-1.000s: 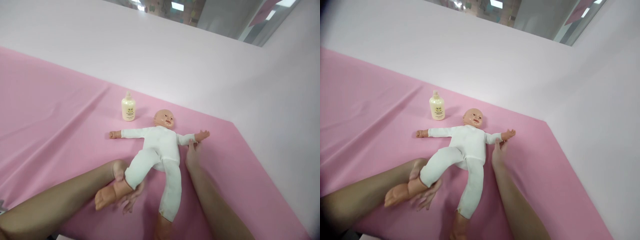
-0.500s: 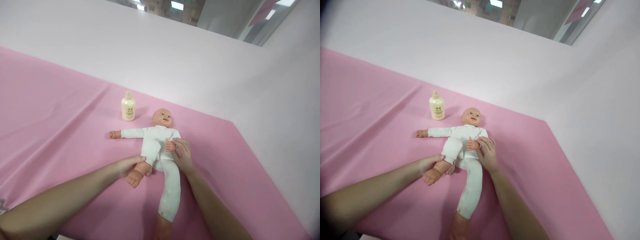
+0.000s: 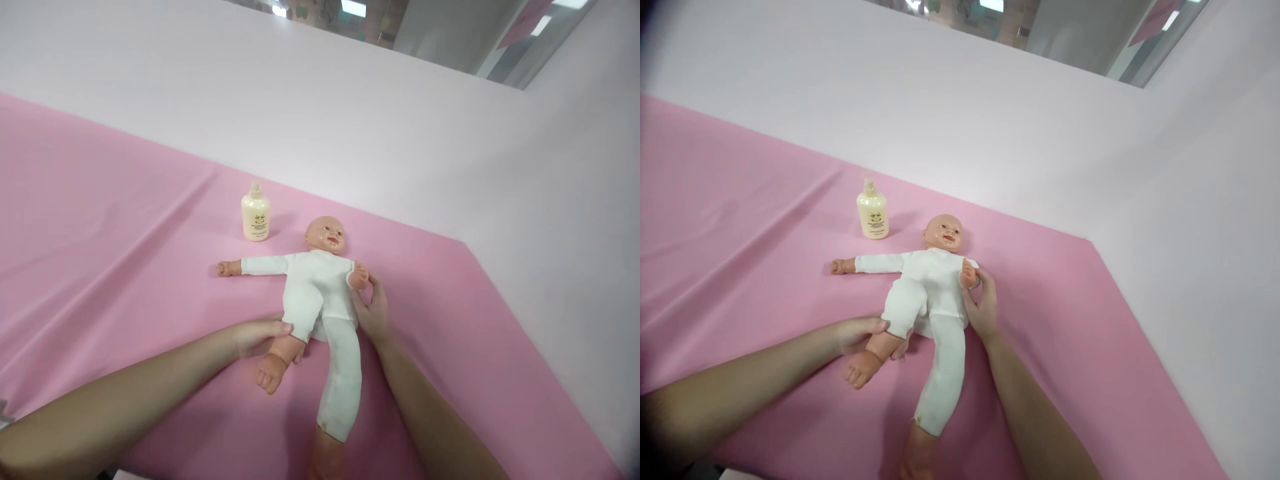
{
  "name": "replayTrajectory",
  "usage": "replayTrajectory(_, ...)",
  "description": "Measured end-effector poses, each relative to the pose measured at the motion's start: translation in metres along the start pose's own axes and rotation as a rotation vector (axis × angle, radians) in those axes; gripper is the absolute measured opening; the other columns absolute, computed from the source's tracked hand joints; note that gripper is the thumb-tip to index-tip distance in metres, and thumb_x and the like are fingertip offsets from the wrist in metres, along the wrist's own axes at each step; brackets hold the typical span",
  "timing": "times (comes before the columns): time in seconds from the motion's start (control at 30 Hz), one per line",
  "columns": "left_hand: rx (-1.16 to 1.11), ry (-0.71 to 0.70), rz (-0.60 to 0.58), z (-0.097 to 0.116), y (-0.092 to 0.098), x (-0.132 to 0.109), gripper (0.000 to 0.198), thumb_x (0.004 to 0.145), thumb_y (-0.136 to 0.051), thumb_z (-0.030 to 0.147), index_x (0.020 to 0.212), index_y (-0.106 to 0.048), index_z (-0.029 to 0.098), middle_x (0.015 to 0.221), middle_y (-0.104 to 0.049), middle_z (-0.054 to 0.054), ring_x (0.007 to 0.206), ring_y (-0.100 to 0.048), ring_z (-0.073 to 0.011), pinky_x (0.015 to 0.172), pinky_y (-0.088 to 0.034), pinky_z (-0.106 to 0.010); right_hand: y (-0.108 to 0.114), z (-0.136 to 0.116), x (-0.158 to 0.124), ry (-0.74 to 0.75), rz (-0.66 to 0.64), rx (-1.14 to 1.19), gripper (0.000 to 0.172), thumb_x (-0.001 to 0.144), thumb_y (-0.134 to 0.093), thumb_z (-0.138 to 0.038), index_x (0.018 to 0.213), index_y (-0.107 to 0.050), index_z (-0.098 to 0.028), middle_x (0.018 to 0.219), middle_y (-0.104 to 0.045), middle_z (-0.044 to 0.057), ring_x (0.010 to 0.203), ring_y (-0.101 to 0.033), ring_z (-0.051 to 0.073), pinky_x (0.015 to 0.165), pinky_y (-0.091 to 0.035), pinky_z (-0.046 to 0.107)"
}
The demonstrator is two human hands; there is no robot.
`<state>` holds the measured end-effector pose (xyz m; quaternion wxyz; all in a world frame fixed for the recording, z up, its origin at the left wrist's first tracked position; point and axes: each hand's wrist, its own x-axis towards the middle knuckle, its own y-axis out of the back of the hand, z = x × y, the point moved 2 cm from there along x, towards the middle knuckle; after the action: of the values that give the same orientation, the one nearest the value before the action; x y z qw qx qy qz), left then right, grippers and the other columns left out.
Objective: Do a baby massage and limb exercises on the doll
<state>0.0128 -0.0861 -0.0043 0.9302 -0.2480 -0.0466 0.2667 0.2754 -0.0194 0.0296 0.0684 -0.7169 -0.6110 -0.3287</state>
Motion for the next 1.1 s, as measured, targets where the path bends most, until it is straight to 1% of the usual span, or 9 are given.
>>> replayTrajectory(0.17,-0.044,-0.053,-0.215,0.007,-0.012,0.001,0.064,0.075,-0.072,0.07,0.105,-0.066,0.013,0.079,-0.07,-0.006,0.074,-0.065,-0.0227,0.086,-0.054,-0.042,0.004,0.026,0.009,-0.131,0.146,0.136,0.053,0.083,-0.072,-0.048,0.127,-0.058,-0.022,0.128,-0.065,0.011,0.117,-0.063,0.028,0.108,-0.049,0.053)
replayTrajectory(0.23,-0.025,0.031,-0.337,0.012,-0.017,-0.001,0.063,0.073,-0.077,0.065,0.108,-0.067,0.014,0.083,-0.072,-0.008,0.076,-0.069,-0.0261,0.082,-0.056,-0.044,0.006,0.036,0.012,-0.203,0.216,0.199,0.053,0.084,-0.07,-0.049,0.127,-0.057,-0.024,0.13,-0.063,0.01,0.12,-0.062,0.028,0.107,-0.05,0.049)
replayTrajectory(0.37,0.091,0.281,-0.609,0.017,-0.025,-0.005,0.059,0.066,-0.089,0.041,0.116,-0.069,0.018,0.092,-0.076,-0.009,0.086,-0.075,-0.0319,0.077,-0.06,-0.044,0.01,0.049,0.014,-0.373,0.324,0.273,0.06,0.085,-0.065,-0.048,0.139,-0.048,-0.027,0.141,-0.057,0.01,0.128,-0.058,0.028,0.104,-0.053,0.047)
replayTrajectory(0.47,0.104,0.332,-0.658,0.017,-0.025,-0.004,0.053,0.068,-0.088,0.034,0.116,-0.068,0.021,0.096,-0.077,-0.008,0.094,-0.075,-0.0325,0.079,-0.061,-0.043,0.01,0.053,0.016,-0.428,0.335,0.346,0.069,0.085,-0.062,-0.047,0.148,-0.038,-0.031,0.149,-0.051,0.009,0.128,-0.059,0.026,0.101,-0.055,0.049)
replayTrajectory(0.6,0.03,0.289,-0.693,0.015,-0.025,-0.001,0.051,0.073,-0.084,0.042,0.116,-0.067,0.019,0.095,-0.076,-0.01,0.09,-0.075,-0.0319,0.081,-0.06,-0.045,0.01,0.052,0.016,-0.453,0.315,0.372,0.071,0.084,-0.064,-0.046,0.148,-0.038,-0.031,0.152,-0.05,0.009,0.13,-0.058,0.026,0.104,-0.053,0.051)
replayTrajectory(0.7,-0.054,0.197,-0.617,0.014,-0.024,0.0,0.06,0.068,-0.084,0.057,0.11,-0.067,0.016,0.087,-0.075,-0.011,0.08,-0.072,-0.0301,0.086,-0.057,-0.048,0.012,0.05,0.015,-0.469,0.331,0.359,0.06,0.083,-0.066,-0.046,0.137,-0.046,-0.027,0.146,-0.053,0.012,0.131,-0.057,0.028,0.106,-0.051,0.051)
replayTrajectory(0.87,-0.111,0.019,-0.309,0.004,-0.009,0.001,0.067,0.064,-0.073,0.078,0.091,-0.061,0.018,0.072,-0.067,-0.004,0.072,-0.062,-0.0231,0.09,-0.051,-0.046,0.011,0.04,0.013,-0.316,0.262,0.27,0.044,0.083,-0.068,-0.046,0.12,-0.054,-0.026,0.13,-0.061,0.01,0.123,-0.06,0.028,0.105,-0.05,0.052)
replayTrajectory(0.97,-0.091,-0.004,-0.223,-0.002,-0.001,0.0,0.067,0.067,-0.068,0.08,0.092,-0.059,0.018,0.072,-0.065,-0.002,0.073,-0.059,-0.0221,0.088,-0.049,-0.044,0.006,0.032,0.008,-0.208,0.184,0.235,0.044,0.084,-0.07,-0.047,0.119,-0.057,-0.025,0.119,-0.065,0.009,0.111,-0.064,0.027,0.102,-0.052,0.051)
replayTrajectory(1.1,-0.066,-0.026,-0.161,-0.004,0.0,0.0,0.065,0.073,-0.064,0.076,0.097,-0.058,0.016,0.074,-0.064,-0.002,0.072,-0.057,-0.0205,0.085,-0.048,-0.043,0.002,0.017,0.001,-0.08,0.055,0.094,0.049,0.084,-0.073,-0.045,0.125,-0.059,-0.022,0.123,-0.067,0.011,0.112,-0.064,0.027,0.106,-0.049,0.052)
